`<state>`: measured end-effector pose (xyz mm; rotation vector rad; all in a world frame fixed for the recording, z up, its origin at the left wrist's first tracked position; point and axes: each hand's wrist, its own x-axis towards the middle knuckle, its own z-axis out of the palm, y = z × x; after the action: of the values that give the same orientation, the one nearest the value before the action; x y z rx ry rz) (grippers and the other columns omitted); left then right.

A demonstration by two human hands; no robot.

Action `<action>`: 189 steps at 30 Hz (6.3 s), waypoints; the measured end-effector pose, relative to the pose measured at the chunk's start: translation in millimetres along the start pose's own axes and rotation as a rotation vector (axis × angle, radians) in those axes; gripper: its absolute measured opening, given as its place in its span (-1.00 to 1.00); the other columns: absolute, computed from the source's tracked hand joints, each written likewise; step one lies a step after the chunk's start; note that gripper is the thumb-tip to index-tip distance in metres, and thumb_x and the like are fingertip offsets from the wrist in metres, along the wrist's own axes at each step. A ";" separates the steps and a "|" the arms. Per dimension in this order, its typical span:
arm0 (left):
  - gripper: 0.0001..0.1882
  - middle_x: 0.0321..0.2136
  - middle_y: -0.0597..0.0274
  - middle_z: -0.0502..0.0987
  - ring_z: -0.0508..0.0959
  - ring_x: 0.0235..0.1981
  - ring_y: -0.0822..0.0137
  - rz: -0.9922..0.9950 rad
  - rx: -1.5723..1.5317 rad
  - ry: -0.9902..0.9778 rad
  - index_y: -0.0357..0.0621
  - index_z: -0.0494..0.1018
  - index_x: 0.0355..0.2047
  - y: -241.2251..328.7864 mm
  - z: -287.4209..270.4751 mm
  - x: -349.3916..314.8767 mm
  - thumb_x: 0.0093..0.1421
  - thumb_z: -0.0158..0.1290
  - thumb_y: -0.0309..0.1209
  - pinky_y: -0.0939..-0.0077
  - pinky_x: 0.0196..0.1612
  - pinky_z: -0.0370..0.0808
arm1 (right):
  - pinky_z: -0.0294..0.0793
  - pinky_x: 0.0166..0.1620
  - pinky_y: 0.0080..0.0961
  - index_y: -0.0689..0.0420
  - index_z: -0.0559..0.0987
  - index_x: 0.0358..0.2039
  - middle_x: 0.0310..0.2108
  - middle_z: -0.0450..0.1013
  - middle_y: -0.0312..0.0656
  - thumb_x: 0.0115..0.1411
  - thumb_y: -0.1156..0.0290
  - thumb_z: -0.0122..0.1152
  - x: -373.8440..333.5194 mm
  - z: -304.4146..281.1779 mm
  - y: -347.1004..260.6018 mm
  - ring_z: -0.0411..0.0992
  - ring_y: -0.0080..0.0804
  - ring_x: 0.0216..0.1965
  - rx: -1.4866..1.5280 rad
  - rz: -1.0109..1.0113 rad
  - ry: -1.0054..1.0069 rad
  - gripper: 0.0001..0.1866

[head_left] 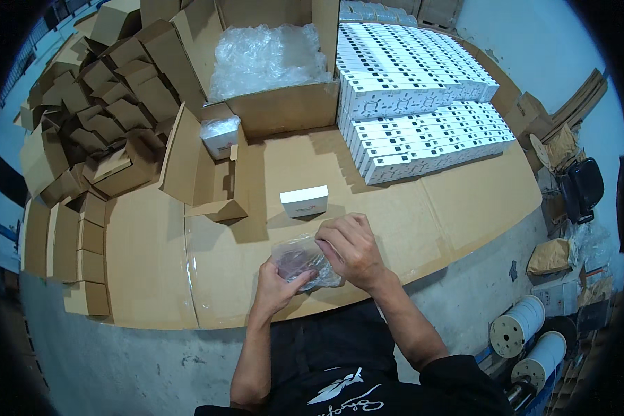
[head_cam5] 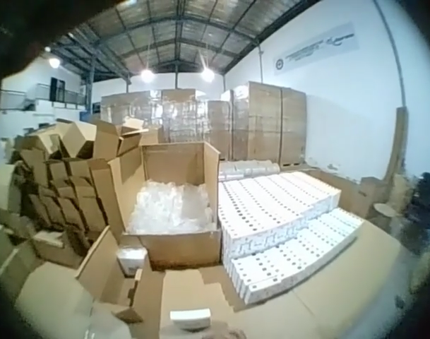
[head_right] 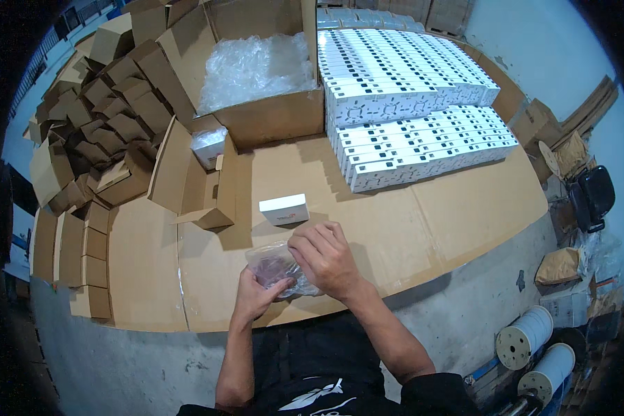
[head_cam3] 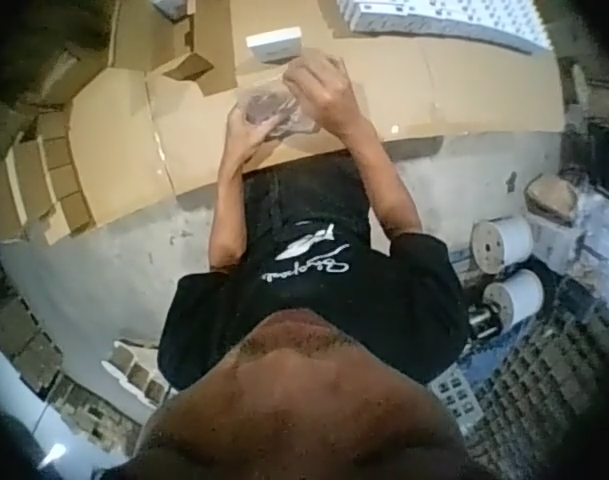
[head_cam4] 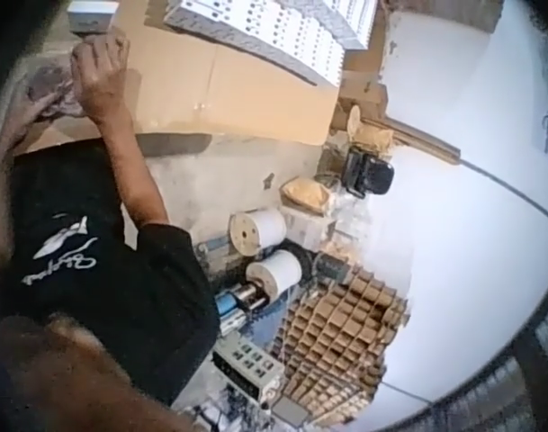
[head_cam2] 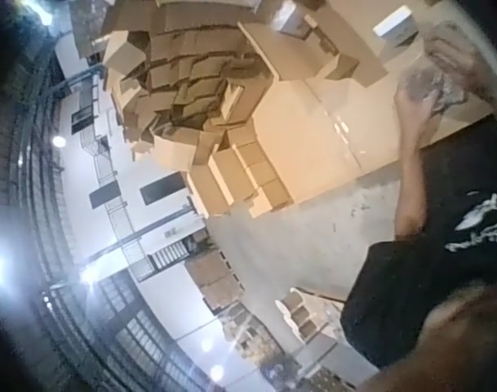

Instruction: The person is taking small white boxes from a large stack, placing them into individual plastic bags, and then packing the bagged items into a cardboard shipping box.

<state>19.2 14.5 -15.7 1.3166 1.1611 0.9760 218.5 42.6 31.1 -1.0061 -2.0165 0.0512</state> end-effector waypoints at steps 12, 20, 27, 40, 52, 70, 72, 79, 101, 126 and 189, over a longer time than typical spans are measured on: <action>-0.45 -0.24 0.08 0.67 0.65 -0.20 0.35 0.052 0.024 0.027 -0.33 0.51 -0.06 -3.4 1.9 -1.0 -0.02 0.45 -0.36 0.39 -0.10 0.58 | 0.26 -0.01 -0.32 0.07 0.65 -0.14 -0.07 0.58 -0.16 0.14 0.22 0.33 28.8 -22.3 -1.2 0.48 -0.37 -0.22 0.194 0.118 -0.648 -0.69; -0.36 -0.21 0.09 0.66 0.65 -0.16 0.31 0.056 0.063 0.032 -0.28 0.51 -0.06 5.3 1.2 -2.0 -0.13 0.53 -0.33 0.37 -0.06 0.59 | 0.25 -0.09 -0.41 -0.09 0.64 0.06 0.31 0.35 -0.22 0.12 0.23 0.28 46.9 -28.6 -1.7 0.45 -0.36 -0.15 0.222 -0.027 -0.674 -0.56; -0.38 -0.21 0.11 0.66 0.64 -0.17 0.33 -0.005 -0.010 0.073 -0.33 0.51 -0.08 -6.5 0.8 0.1 -0.12 0.52 -0.35 0.38 -0.04 0.58 | 0.47 -0.05 -0.39 0.15 0.54 0.12 0.14 0.50 -0.16 0.18 0.49 0.12 48.4 -19.9 49.2 0.48 -0.32 -0.10 0.474 0.209 -0.105 -0.54; -0.36 -0.18 0.10 0.64 0.63 -0.16 0.33 0.052 0.045 0.142 -0.32 0.50 -0.05 -6.1 -5.5 10.4 -0.12 0.52 -0.34 0.38 -0.02 0.57 | 0.59 -0.12 -0.51 0.17 0.63 -0.07 -0.10 0.57 -0.15 0.15 0.70 0.25 26.1 17.3 63.6 0.53 -0.38 -0.11 0.531 0.454 -0.077 -0.68; -0.35 -0.15 0.10 0.64 0.62 -0.13 0.32 0.031 0.047 0.105 -0.33 0.49 -0.03 -1.0 -5.4 12.3 -0.10 0.51 -0.36 0.38 0.00 0.56 | 0.69 -0.11 -0.40 0.30 0.37 -0.18 -0.19 0.50 -0.03 0.22 0.66 0.26 27.4 6.2 56.0 0.56 -0.35 -0.15 1.118 0.605 0.272 -0.76; -0.39 -0.20 0.10 0.64 0.62 -0.15 0.34 0.097 0.053 0.140 -0.32 0.49 -0.08 -8.7 -5.0 13.8 -0.11 0.51 -0.35 0.38 -0.01 0.56 | 0.53 -0.05 -0.52 0.24 0.45 -0.23 -0.22 0.45 -0.20 0.24 0.59 0.27 22.9 -3.8 59.1 0.48 -0.50 -0.10 1.133 0.656 -0.179 -0.83; -0.37 -0.20 0.11 0.64 0.62 -0.14 0.34 0.121 0.076 0.142 -0.31 0.49 -0.07 -3.3 -2.5 14.7 -0.12 0.52 -0.33 0.39 -0.01 0.55 | 0.53 -0.08 -0.53 0.24 0.43 -0.23 -0.22 0.42 -0.21 0.24 0.58 0.28 19.5 0.0 62.0 0.47 -0.48 -0.10 0.993 0.607 -0.214 -0.82; -0.68 -0.21 0.26 0.59 0.55 -0.23 0.48 0.052 -0.243 0.093 -0.34 0.46 -0.01 0.1 -2.0 21.9 0.34 0.13 -0.36 0.54 -0.08 0.50 | 0.52 -0.09 -0.56 0.24 0.42 -0.23 -0.24 0.42 -0.25 0.25 0.55 0.27 20.9 -3.5 61.7 0.46 -0.52 -0.13 1.088 0.646 -0.267 -0.82; -0.65 -0.15 0.24 0.59 0.53 -0.11 0.46 0.132 -0.286 0.361 -0.34 0.50 0.03 21.9 20.4 42.2 0.45 -0.03 -0.29 0.55 -0.01 0.45 | 0.45 0.05 -0.51 0.28 0.51 0.06 -0.10 0.55 -0.19 0.50 0.24 -0.09 -4.3 39.4 10.3 0.47 -0.53 -0.08 1.079 0.841 0.073 -0.62; -0.67 -0.07 0.06 0.58 0.54 0.00 0.31 0.240 -0.416 0.191 -0.42 0.48 0.01 6.2 15.0 30.5 0.28 0.18 -0.52 0.42 0.12 0.45 | 0.49 0.01 -0.55 0.27 0.49 0.13 -0.09 0.54 -0.18 0.27 0.57 0.25 -24.7 18.4 20.6 0.47 -0.50 -0.04 1.084 0.652 0.018 -0.60; -0.76 -0.28 0.22 0.54 0.50 -0.37 0.45 0.154 0.088 -0.101 -0.30 0.53 -0.11 21.6 -17.2 40.9 0.23 0.22 -0.48 0.58 -0.35 0.46 | 0.52 -0.37 -0.48 0.27 0.63 -0.14 -0.37 0.59 -0.05 0.18 0.42 0.38 -0.8 -21.3 22.3 0.51 -0.42 -0.47 0.438 0.500 -0.322 -0.73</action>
<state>12.2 59.0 4.4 1.5266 1.0476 0.9657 248.1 50.5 35.5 -1.2355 -1.8562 0.9316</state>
